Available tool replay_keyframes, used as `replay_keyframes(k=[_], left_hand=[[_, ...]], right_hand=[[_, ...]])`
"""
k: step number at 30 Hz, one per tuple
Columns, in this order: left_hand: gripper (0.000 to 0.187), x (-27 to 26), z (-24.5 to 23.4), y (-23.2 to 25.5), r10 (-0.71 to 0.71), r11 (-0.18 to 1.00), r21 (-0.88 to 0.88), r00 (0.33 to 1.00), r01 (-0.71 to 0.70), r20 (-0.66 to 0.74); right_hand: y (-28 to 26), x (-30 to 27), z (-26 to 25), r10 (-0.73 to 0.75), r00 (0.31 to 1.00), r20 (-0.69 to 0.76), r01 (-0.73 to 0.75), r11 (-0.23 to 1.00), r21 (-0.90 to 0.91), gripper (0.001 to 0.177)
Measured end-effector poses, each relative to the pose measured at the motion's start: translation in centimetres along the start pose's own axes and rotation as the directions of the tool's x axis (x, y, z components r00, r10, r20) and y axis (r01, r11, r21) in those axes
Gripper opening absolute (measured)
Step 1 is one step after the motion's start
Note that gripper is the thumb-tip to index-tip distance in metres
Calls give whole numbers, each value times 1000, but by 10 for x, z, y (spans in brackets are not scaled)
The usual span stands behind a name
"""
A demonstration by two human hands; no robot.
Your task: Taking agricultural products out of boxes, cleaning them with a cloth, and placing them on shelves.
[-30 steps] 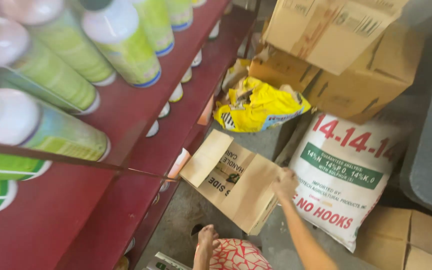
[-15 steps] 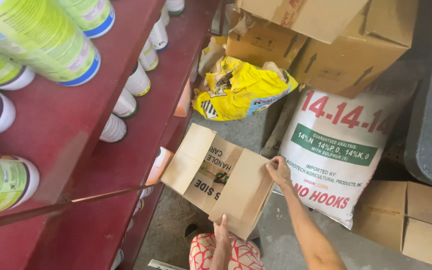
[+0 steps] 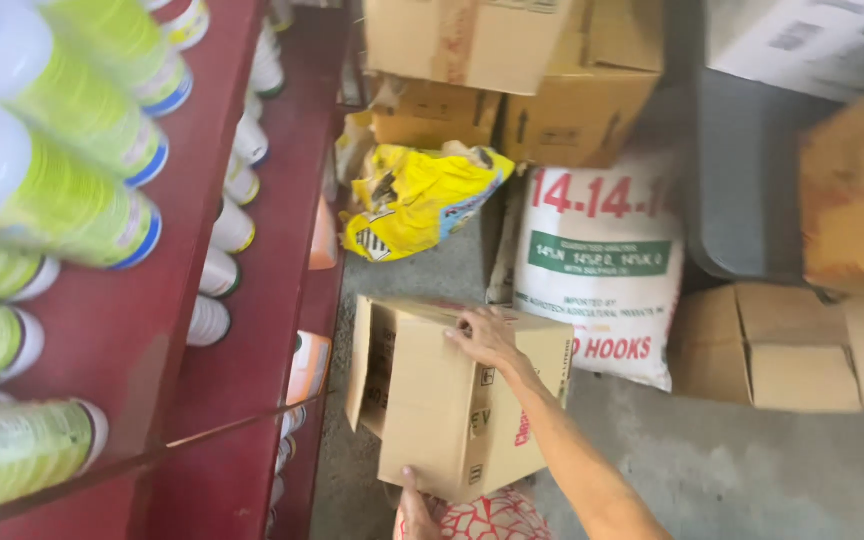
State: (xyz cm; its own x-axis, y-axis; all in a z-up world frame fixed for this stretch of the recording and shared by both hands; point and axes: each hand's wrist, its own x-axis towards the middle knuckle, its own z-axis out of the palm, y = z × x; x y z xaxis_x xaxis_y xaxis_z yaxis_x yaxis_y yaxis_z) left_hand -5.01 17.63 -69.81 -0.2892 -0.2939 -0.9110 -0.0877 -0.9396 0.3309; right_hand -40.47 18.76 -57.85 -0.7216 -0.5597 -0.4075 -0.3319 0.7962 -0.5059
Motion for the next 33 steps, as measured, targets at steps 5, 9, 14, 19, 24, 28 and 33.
replay_keyframes(k=[5,9,14,19,24,28,33], left_hand=[[77,-26,-26,-23,-60,998,42,981,53,183],[75,-54,-42,-8,-115,980,186,964,70,238],[76,-68,-26,5,20,926,358,964,-118,266],[80,-97,-24,-2,155,833,495,963,-247,219],[87,-140,25,-18,-92,894,429,991,126,-97],[91,-144,38,-40,54,895,446,985,25,-164],[83,-202,83,-33,94,993,-63,984,-105,-154]], right_hand=[[-1,-45,-24,122,991,51,-114,984,-137,45],[18,-106,-40,183,983,-27,-185,961,-206,50],[36,-173,-55,337,937,-95,-347,928,-137,55],[75,-200,-60,364,916,-167,-384,917,-109,60],[91,-187,-91,201,960,-197,-231,963,-141,63],[59,-162,-126,74,989,-127,-100,973,-209,61],[9,-129,-154,-149,984,-92,132,976,-172,57]])
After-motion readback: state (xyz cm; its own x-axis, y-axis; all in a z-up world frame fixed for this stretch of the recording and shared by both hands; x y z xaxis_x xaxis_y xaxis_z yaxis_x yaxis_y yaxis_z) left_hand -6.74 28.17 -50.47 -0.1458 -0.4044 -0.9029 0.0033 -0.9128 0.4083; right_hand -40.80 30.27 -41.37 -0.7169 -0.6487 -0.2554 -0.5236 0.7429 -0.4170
